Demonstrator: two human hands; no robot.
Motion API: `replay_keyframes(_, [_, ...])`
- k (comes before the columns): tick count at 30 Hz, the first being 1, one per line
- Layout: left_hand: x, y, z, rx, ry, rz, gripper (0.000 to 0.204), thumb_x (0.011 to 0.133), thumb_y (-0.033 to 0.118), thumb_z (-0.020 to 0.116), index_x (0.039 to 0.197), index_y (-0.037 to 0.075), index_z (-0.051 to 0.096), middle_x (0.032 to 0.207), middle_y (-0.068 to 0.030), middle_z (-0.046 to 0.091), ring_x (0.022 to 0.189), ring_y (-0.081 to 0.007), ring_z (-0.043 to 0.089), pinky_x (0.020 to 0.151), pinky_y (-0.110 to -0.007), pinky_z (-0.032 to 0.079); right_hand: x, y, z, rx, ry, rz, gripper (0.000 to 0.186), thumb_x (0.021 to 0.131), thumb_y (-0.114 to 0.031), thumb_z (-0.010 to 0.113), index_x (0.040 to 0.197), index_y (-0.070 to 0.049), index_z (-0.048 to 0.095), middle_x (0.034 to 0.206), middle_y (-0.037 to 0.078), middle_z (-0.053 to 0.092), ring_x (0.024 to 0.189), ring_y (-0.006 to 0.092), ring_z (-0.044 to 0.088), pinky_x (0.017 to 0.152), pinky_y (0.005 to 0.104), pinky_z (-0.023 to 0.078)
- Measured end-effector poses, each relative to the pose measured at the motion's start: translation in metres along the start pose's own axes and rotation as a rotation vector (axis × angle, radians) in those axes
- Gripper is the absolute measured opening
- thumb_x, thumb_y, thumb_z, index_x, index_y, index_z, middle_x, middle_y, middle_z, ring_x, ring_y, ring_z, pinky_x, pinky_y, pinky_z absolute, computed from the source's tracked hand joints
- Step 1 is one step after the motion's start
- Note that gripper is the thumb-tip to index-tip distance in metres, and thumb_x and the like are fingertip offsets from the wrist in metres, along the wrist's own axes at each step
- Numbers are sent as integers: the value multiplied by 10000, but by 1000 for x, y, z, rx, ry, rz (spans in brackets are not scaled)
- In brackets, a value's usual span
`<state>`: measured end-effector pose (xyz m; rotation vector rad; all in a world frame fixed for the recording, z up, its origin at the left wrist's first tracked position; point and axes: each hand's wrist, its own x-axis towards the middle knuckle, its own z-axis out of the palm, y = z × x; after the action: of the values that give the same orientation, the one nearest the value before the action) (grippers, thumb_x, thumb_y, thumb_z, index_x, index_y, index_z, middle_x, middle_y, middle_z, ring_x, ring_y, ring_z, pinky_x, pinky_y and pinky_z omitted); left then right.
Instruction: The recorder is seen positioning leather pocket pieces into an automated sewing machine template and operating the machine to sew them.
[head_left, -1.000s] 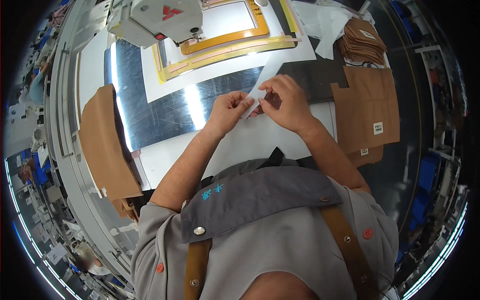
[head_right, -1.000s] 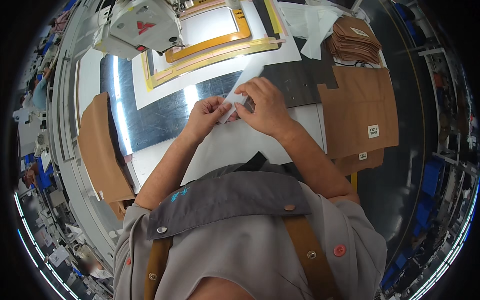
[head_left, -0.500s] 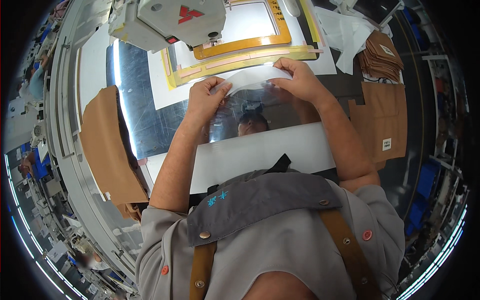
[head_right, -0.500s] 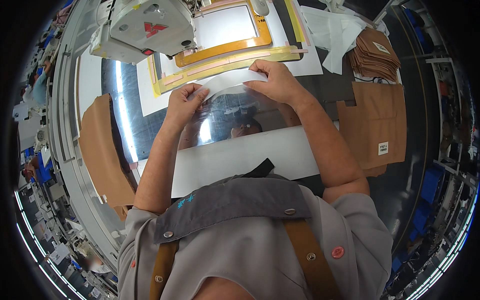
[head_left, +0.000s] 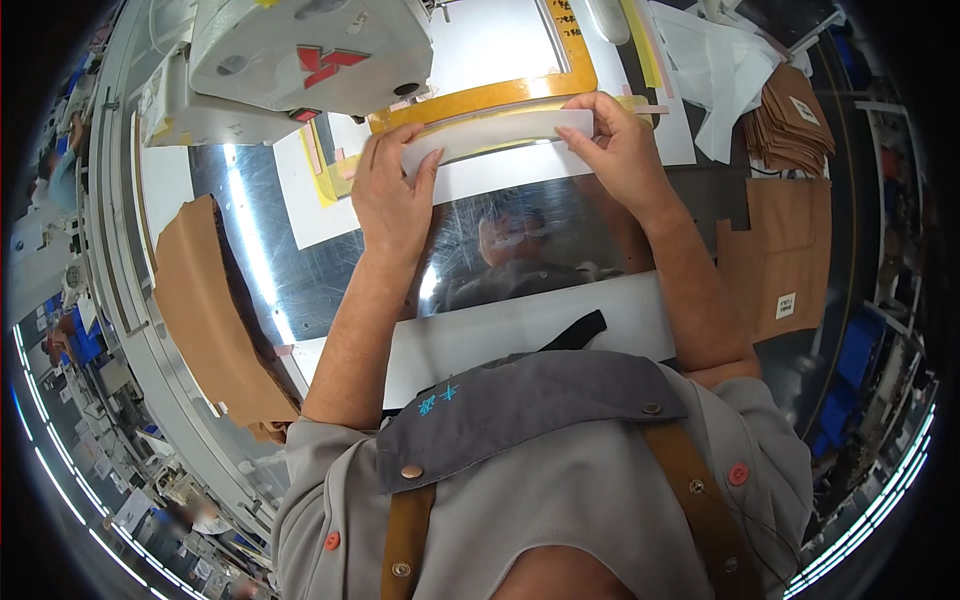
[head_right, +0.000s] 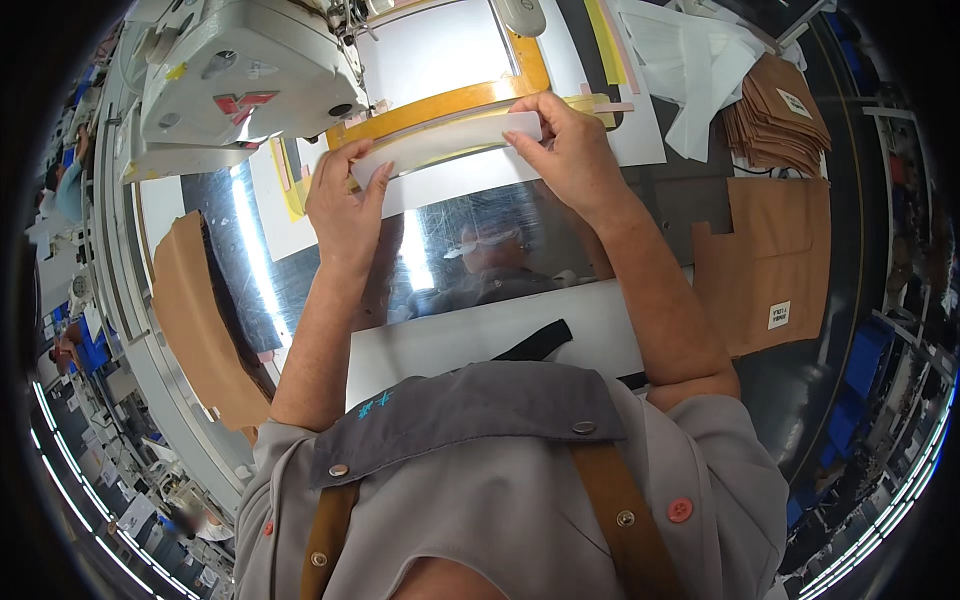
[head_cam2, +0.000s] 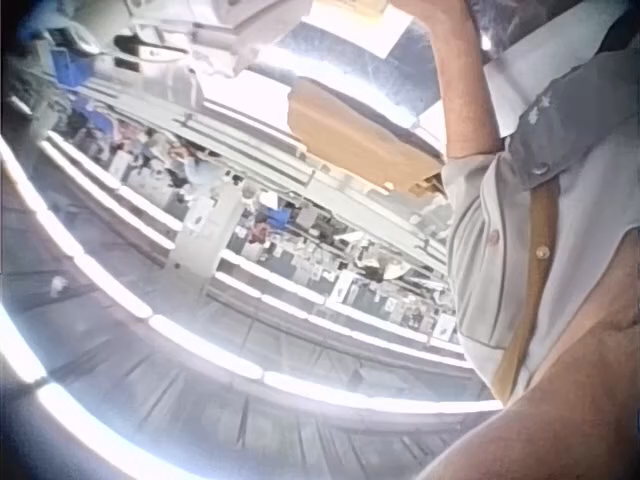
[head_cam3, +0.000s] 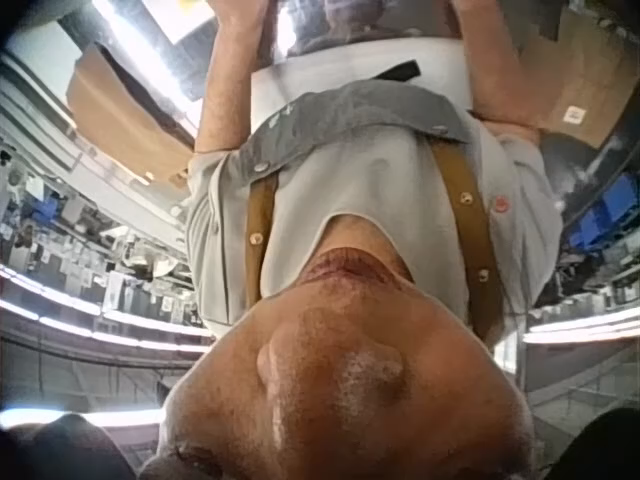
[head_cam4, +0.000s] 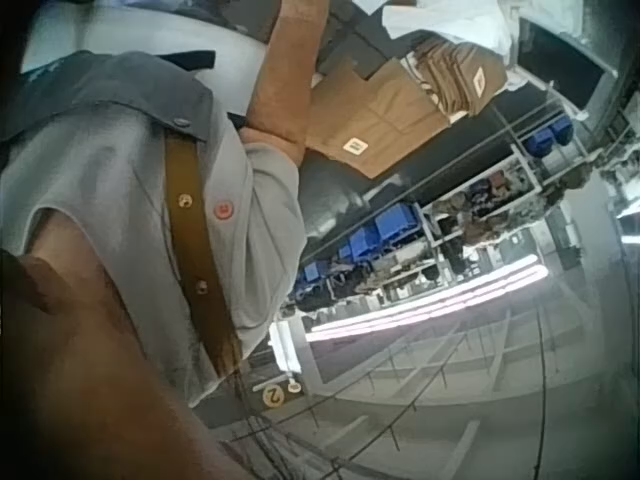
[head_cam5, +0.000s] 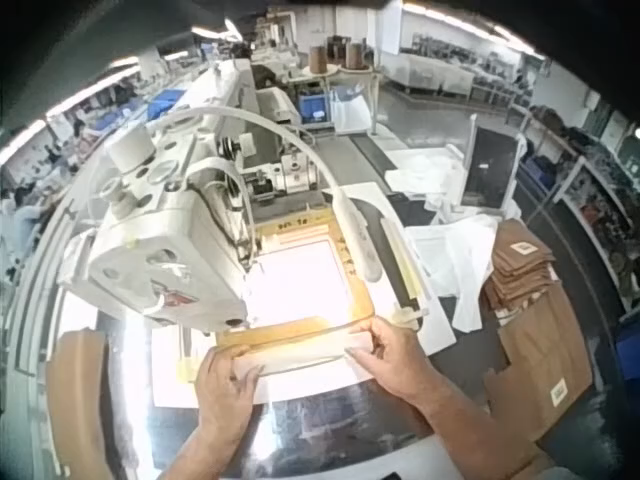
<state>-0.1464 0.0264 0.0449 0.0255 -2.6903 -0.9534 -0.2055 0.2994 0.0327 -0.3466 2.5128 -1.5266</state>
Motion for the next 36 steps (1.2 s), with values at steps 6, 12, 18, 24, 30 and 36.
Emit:
replay_keyframes(6, [-34,7,3,208,-115,390,523,867,334,803,1287,63,650,1366,-147,639,1334,-333,559,1146,-502,341,5,0,12,-76,238,-114,288,903,-141,792,1108,-12,636,838,66,702,704,130,648,687,272,560])
replay_keyframes(12, [-26,-1,14,418,-321,324,1009,945,771,416,1545,-40,383,1586,-221,410,1516,-347,330,1252,-538,153,5,0,16,-93,311,-155,249,903,-131,785,1067,-27,628,866,68,724,742,145,694,696,286,580])
replay_keyframes(18, [-9,-4,20,457,-301,353,1018,936,796,398,1532,-29,414,1537,-224,468,1469,-366,390,1240,-561,166,2,5,12,-312,412,-230,232,870,-112,797,1034,-52,645,842,45,721,709,167,695,650,301,557])
replay_keyframes(24, [-1,-4,21,445,-328,330,1009,939,798,390,1534,-16,405,1535,-228,466,1471,-381,383,1208,-572,201,-2,-2,10,-417,371,-419,219,819,-63,807,972,-79,651,805,48,699,684,204,672,679,349,522])
replay_keyframes(30, [-4,-3,19,469,-291,301,999,942,790,392,1519,-25,417,1515,-245,480,1461,-388,391,1206,-570,189,-8,1,13,-386,386,-359,202,822,-43,792,964,-71,650,790,40,688,704,214,674,679,365,502])
replay_keyframes(36, [-1,-2,22,465,-261,315,996,921,781,452,1509,-23,440,1518,-231,485,1445,-371,416,1213,-587,165,0,-1,14,-416,414,-424,189,814,-30,791,925,-82,647,773,38,671,691,236,658,674,370,498])
